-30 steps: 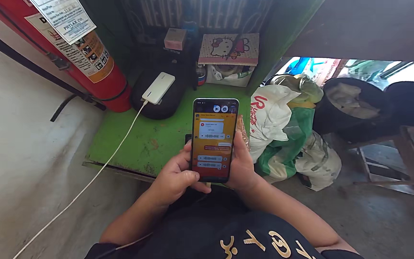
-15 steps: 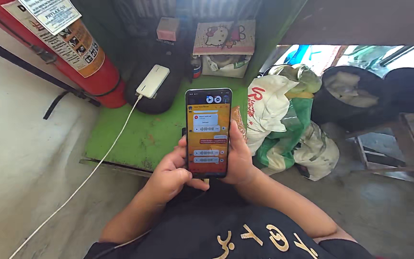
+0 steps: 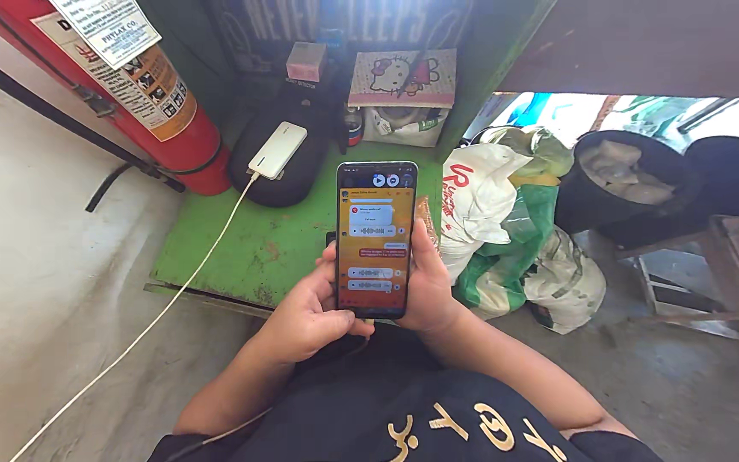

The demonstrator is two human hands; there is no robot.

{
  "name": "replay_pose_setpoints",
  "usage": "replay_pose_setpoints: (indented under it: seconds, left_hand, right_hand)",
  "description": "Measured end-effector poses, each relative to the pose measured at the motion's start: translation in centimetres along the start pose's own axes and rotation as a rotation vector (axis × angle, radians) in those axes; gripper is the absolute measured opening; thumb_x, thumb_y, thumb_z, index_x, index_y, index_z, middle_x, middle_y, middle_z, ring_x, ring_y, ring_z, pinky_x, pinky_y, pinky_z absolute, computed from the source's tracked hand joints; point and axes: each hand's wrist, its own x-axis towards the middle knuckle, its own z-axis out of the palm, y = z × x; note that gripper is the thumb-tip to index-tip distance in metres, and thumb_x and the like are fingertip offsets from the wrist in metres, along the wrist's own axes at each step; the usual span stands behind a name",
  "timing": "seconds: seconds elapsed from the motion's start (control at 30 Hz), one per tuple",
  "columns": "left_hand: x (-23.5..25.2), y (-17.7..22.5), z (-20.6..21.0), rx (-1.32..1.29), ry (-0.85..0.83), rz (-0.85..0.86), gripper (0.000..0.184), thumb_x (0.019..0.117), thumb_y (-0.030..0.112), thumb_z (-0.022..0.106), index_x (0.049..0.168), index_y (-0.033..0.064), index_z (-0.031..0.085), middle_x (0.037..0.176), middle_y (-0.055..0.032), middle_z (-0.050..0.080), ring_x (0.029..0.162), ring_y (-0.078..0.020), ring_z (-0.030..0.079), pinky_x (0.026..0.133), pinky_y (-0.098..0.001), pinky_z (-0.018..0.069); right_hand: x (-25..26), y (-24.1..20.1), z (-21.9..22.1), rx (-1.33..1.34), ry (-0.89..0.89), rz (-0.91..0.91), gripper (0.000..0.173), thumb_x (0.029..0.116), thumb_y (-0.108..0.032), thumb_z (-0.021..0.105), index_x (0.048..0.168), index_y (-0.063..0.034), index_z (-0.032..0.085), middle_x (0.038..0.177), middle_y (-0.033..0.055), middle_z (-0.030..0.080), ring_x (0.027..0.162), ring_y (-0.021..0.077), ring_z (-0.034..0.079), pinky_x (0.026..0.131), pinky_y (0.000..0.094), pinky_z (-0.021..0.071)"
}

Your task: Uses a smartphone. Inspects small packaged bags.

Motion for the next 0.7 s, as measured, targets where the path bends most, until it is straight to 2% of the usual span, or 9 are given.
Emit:
replay_pose_setpoints:
  seconds: [0.17,0.27,0.43,0.6,0.7]
  left_hand:
    - [0.2,0.0,-0.1,0.011,0.020,0.006,0.051,0.0898,-0.009,0.055,0.138,0.0052,0.048,0.126,-0.0093,0.068,0.109,-0.0199,0.071,0.085,-0.0367,0.0640]
    - [0.3,0.0,0.0,0.016,0.036,0.001,0.055,0.0894,-0.010,0.055,0.142,0.0048,0.045,0.126,-0.0086,0.068,0.109,-0.0197,0.071,0.084,-0.0361,0.0643]
    - [0.4,-0.2,0.3,0.001,0.042,-0.003,0.052,0.0896,-0.009,0.056,0.139,0.0050,0.047,0.125,-0.0082,0.069,0.109,-0.0189,0.071,0.085,-0.0356,0.0640]
    - [0.6,-0.6,0.8,0.026,0.018,0.005,0.049,0.0907,-0.007,0.058,0.137,0.0063,0.049,0.124,-0.0085,0.069,0.108,-0.0183,0.071,0.085,-0.0348,0.0639]
    - [0.7,-0.8,1.0,0.041,0.042,0.002,0.051,0.0908,-0.006,0.057,0.139,0.0072,0.048,0.123,-0.0099,0.069,0.106,-0.0194,0.072,0.084,-0.0353,0.0641]
  right_hand:
    - [0.5,-0.1,-0.2,-0.015,0.005,-0.004,0.073,0.0957,-0.075,0.040,0.140,-0.0193,0.056,0.132,0.0143,0.065,0.118,0.0266,0.065,0.098,0.0454,0.0552]
    - [0.6,-0.2,-0.3,-0.002,-0.005,0.004,0.073,0.0953,-0.075,0.041,0.140,-0.0190,0.057,0.132,0.0146,0.064,0.118,0.0265,0.065,0.098,0.0455,0.0550]
    - [0.2,-0.3,-0.4,-0.006,-0.001,-0.002,0.073,0.0951,-0.075,0.041,0.141,-0.0198,0.056,0.132,0.0146,0.064,0.118,0.0267,0.065,0.098,0.0452,0.0550]
    - [-0.6,-0.3,0.0,-0.041,0.048,-0.040,0.074,0.0963,-0.076,0.035,0.142,-0.0209,0.055,0.134,0.0155,0.064,0.120,0.0288,0.065,0.098,0.0456,0.0554]
    - [-0.7,-0.2,0.4,-0.021,0.130,-0.077,0.071,0.0952,-0.074,0.043,0.140,-0.0214,0.055,0.133,0.0154,0.065,0.120,0.0288,0.065,0.096,0.0450,0.0571]
